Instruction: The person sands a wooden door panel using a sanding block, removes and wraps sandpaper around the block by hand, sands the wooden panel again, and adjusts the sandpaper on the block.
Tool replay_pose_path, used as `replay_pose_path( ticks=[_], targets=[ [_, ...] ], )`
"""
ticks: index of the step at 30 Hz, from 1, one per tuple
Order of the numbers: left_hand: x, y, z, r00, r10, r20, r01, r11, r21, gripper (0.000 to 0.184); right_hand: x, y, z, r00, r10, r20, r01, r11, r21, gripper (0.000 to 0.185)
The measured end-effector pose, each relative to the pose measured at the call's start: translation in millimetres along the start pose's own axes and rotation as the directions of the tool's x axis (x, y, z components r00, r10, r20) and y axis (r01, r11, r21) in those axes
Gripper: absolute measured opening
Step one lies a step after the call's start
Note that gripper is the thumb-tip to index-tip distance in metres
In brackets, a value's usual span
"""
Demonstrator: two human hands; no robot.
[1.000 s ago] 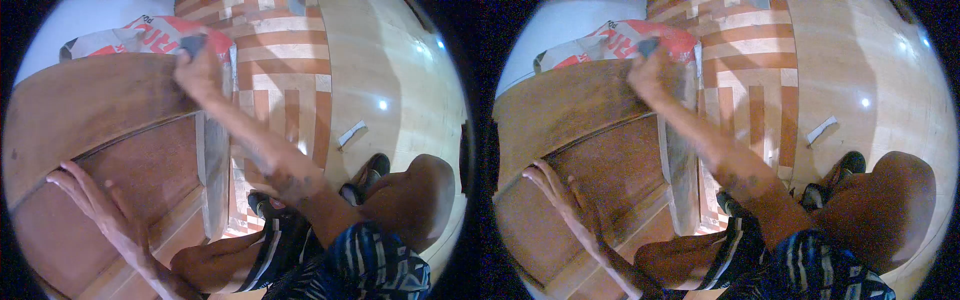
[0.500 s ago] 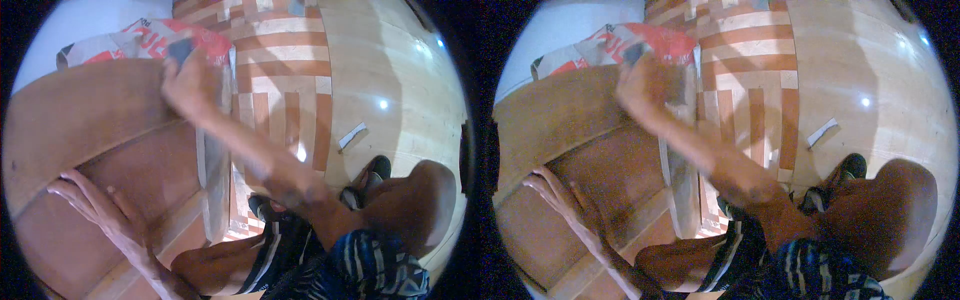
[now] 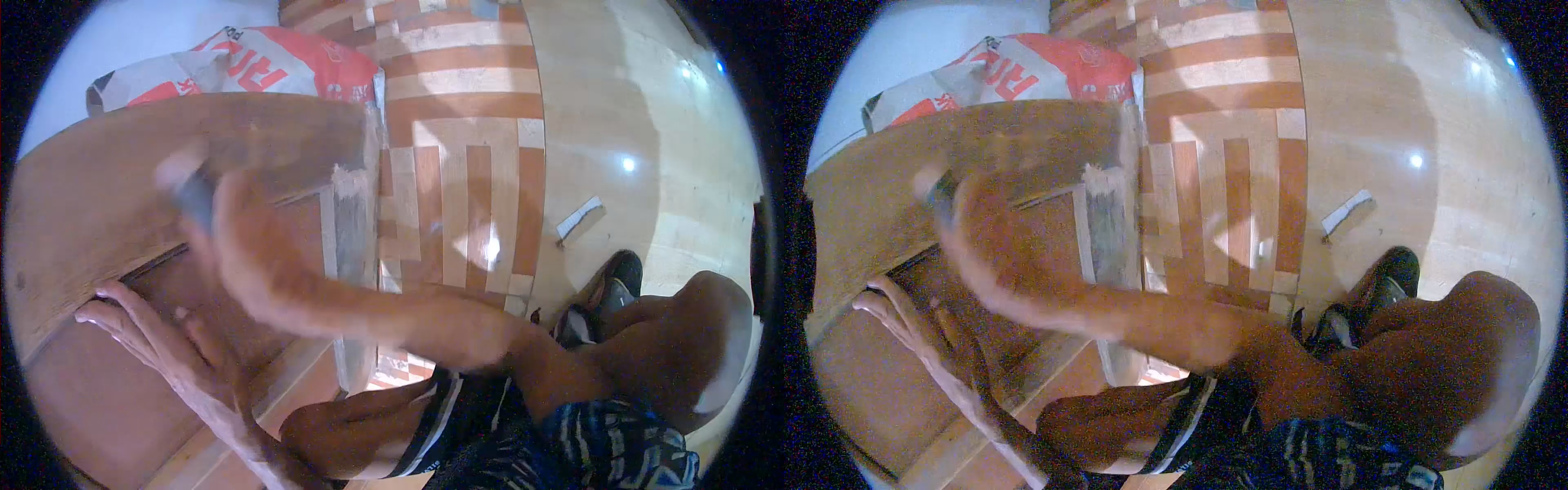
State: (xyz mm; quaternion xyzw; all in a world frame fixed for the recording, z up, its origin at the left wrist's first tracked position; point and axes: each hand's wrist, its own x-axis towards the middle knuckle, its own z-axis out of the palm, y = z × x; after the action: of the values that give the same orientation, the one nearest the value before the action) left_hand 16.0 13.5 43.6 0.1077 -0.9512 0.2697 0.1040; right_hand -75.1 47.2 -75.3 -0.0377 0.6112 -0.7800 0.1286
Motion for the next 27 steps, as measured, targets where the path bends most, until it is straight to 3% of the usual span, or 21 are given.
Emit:
replay_pose_path(
  ticks=[1,3,4,6,9,10,11,13,15,16,18,21,24,26,27],
  targets=[
    [0,0,1,1.000,0.000,0.002,0.000,1.000,-0.004,0.059,-11,-2,7,0.998,-0.056,0.022,0.056,0.998,-0.007,0.040],
    [-1,-2,0,1.000,-0.003,0.005,0.004,1.000,-0.013,0.059,2,24,21,0.961,-0.246,-0.129,0.223,0.960,-0.170,0.041],
    [0,-4,-3,1.000,-0.004,0.016,0.004,1.000,-0.018,0.059,18,38,20,0.965,-0.165,-0.201,0.129,0.975,-0.182,0.042],
    [0,-6,-4,1.000,-0.010,0.017,0.010,0.999,-0.043,0.058,65,57,-9,0.967,0.079,-0.243,-0.089,0.996,-0.031,0.041],
    [4,-1,-3,1.000,0.011,-0.005,-0.011,0.999,-0.036,0.059,74,63,-18,0.956,0.032,-0.293,-0.099,0.971,-0.217,0.042],
    [5,0,-1,1.000,0.009,-0.018,-0.010,1.000,-0.028,0.060,54,47,-8,0.976,0.083,-0.200,-0.115,0.982,-0.149,0.042],
    [6,0,1,1.000,0.013,-0.023,-0.013,1.000,-0.019,0.061,19,26,10,0.974,-0.069,-0.217,0.034,0.987,-0.160,0.043],
    [3,2,-3,1.000,0.011,-0.015,-0.011,1.000,-0.016,0.062,-8,10,15,0.973,-0.172,-0.154,0.149,0.977,-0.150,0.044],
    [0,3,-5,1.000,0.004,-0.010,-0.005,1.000,-0.027,0.064,-1,14,13,0.993,-0.120,0.005,0.120,0.986,-0.115,0.046],
    [-1,4,-7,1.000,0.007,-0.012,-0.008,0.999,-0.047,0.064,19,42,15,0.988,-0.120,-0.098,0.098,0.975,-0.199,0.048],
    [2,1,-6,1.000,0.003,0.011,-0.002,0.999,-0.042,0.065,62,57,-16,0.966,0.134,-0.221,-0.154,0.985,-0.077,0.045],
    [0,1,-3,1.000,-0.014,-0.016,0.014,1.000,0.016,0.065,81,80,-21,0.940,0.156,-0.303,-0.215,0.962,-0.171,0.044],
    [0,3,-3,0.999,0.002,-0.036,-0.002,1.000,0.006,0.066,10,26,14,0.979,-0.046,-0.199,0.019,0.990,-0.137,0.048],
    [0,3,-4,1.000,0.023,-0.019,-0.023,0.999,-0.027,0.067,0,28,17,0.953,-0.201,-0.225,0.163,0.971,-0.175,0.047],
    [1,3,-5,0.999,0.034,-0.020,-0.034,0.999,-0.037,0.067,7,34,14,0.958,-0.177,-0.225,0.136,0.973,-0.185,0.047]
  ],
)
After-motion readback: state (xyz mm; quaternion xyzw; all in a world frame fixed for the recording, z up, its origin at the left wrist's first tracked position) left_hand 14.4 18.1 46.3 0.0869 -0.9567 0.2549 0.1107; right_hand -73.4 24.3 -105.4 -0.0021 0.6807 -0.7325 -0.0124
